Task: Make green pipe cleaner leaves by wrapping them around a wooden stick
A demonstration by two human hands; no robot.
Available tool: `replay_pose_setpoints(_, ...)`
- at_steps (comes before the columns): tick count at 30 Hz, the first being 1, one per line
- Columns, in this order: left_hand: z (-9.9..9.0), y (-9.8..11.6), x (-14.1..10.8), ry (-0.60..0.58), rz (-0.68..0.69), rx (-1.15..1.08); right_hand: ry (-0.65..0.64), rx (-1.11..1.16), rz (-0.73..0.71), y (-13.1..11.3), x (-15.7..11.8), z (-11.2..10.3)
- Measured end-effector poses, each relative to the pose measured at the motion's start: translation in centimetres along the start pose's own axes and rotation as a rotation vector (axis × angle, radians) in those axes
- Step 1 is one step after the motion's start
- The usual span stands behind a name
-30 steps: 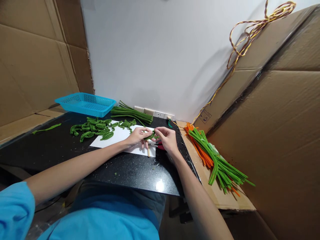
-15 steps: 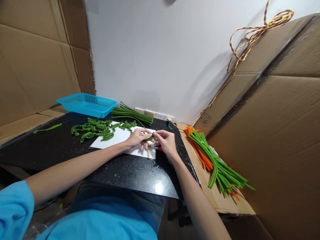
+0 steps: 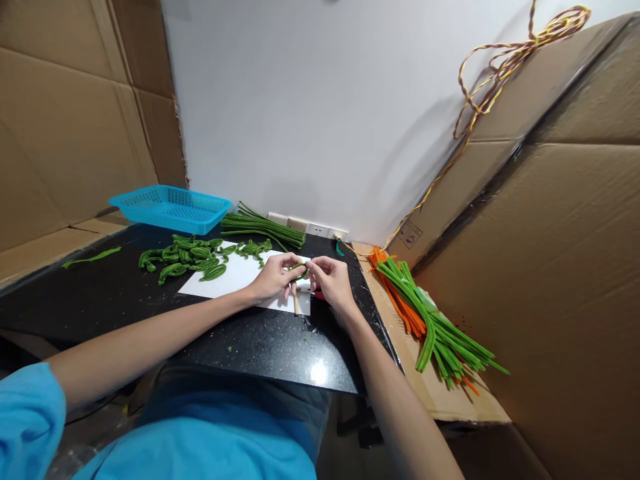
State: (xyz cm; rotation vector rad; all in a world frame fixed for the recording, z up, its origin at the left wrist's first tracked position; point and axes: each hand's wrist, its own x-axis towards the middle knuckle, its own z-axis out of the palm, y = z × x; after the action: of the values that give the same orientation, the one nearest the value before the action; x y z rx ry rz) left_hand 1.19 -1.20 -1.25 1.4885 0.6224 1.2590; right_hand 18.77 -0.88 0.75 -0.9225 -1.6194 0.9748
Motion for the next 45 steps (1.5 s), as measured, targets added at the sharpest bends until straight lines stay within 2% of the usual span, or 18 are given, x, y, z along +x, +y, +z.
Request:
replay_pose_setpoints(9, -0.35, -0.22, -0.04, -0.017, -0.022, 0.075, -0.082, -0.220, -0.046, 0.62, -0.08, -0.27)
replay_pose_setpoints(15, -0.33, -0.42, 0.16, -0.005, -0.009, 0.070, -0.105, -0.223, -0.036, 0.64, 0.04, -0.31)
replay_pose_setpoints(19, -0.31, -0.54, 0.19, 0.003, -0.095, -0.024, -0.126, -0.127, 0.013, 0.78, 0.02, -0.15)
replay_pose_setpoints(23, -0.45, -0.35, 0.21, -0.028, -0.167, -0.062, -0.098, -0.181, -0.020, 0.84, -0.02, -0.05)
replay_pose_setpoints(27, -0.42, -0.12, 0.25, -0.029, -0.114, -0.082, -0.075, -0.266, -0.087, 0.60, -0.15, 0.02)
replay_pose_setpoints(35, -0.30, 0.18, 0.09, 0.008, 0.011, 0.131, -0.129, -0.170, -0.045, 0.56, -0.19, 0.10)
replay_pose_setpoints(45, -0.77, 0.06, 0.52, 0.076, 0.141, 0.283, -0.002, -0.284, -0.162, 0.18, 0.02, -0.02)
